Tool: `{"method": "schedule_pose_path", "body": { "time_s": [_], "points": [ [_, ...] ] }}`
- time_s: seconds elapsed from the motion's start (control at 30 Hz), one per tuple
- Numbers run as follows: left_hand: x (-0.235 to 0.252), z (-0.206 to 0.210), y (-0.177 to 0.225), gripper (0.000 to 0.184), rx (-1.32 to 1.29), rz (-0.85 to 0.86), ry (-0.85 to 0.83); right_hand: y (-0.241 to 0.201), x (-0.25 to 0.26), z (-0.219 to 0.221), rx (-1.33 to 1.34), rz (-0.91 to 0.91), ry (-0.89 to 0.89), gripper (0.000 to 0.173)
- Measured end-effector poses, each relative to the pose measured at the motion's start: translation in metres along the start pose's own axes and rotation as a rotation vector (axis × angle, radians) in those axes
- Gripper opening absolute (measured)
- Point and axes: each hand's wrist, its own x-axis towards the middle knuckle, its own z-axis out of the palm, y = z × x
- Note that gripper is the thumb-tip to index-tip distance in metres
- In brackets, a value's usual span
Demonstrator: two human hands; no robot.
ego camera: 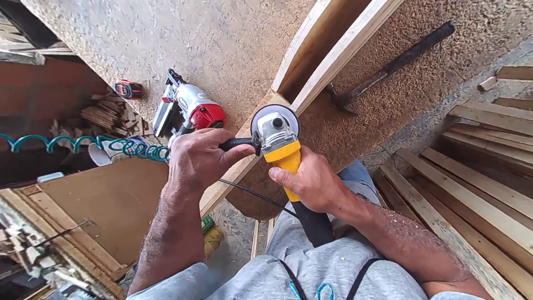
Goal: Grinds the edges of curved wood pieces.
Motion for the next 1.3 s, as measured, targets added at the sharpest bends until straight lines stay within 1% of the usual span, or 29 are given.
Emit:
{"method": "schedule_pose_path", "body": {
  "time_s": [0.1,0.27,0.37,0.47,0.57,0.67,0.77,0.87,1.07,1.17,1.3],
  "points": [
    [-0.005,-0.001,-0.004,0.080,0.013,-0.003,0.004,0.000,0.000,0.004,0.009,-0.002,-0.016,0.057],
    [0.002,-0.004,0.002,0.077,0.014,0.026,0.040,-0.003,-0.004,0.000,0.011,-0.028,0.022,0.057],
    [0.005,-0.002,0.003,0.078,0.021,0.025,0.020,0.001,-0.002,-0.001,0.017,-0.018,0.027,0.057],
    [-0.002,0.000,-0.002,0.079,0.020,0.016,-0.008,0.003,-0.001,0.004,0.027,-0.002,-0.004,0.057],
    [-0.002,-0.003,-0.002,0.079,0.020,0.014,0.012,0.000,-0.001,0.004,0.023,-0.005,-0.012,0.057],
    [0.003,-0.004,0.003,0.077,0.016,0.017,0.032,-0.001,-0.003,0.001,0.016,-0.017,0.021,0.058],
    [0.006,-0.003,0.005,0.079,0.033,0.017,0.013,0.001,-0.002,0.000,0.028,-0.015,0.031,0.057],
    [0.001,-0.002,0.000,0.079,0.039,0.013,-0.008,0.003,0.000,0.004,0.037,-0.007,0.004,0.057],
    [0.001,-0.003,0.001,0.075,0.010,0.025,0.030,0.003,-0.004,0.004,0.031,-0.031,0.030,0.058],
    [0.005,0.001,0.003,0.076,0.004,0.043,0.024,0.005,-0.003,0.003,0.030,-0.029,0.042,0.059],
    [-0.001,-0.001,-0.001,0.079,0.021,0.029,-0.011,0.006,-0.002,0.006,0.035,-0.002,0.003,0.059]
  ]
}}
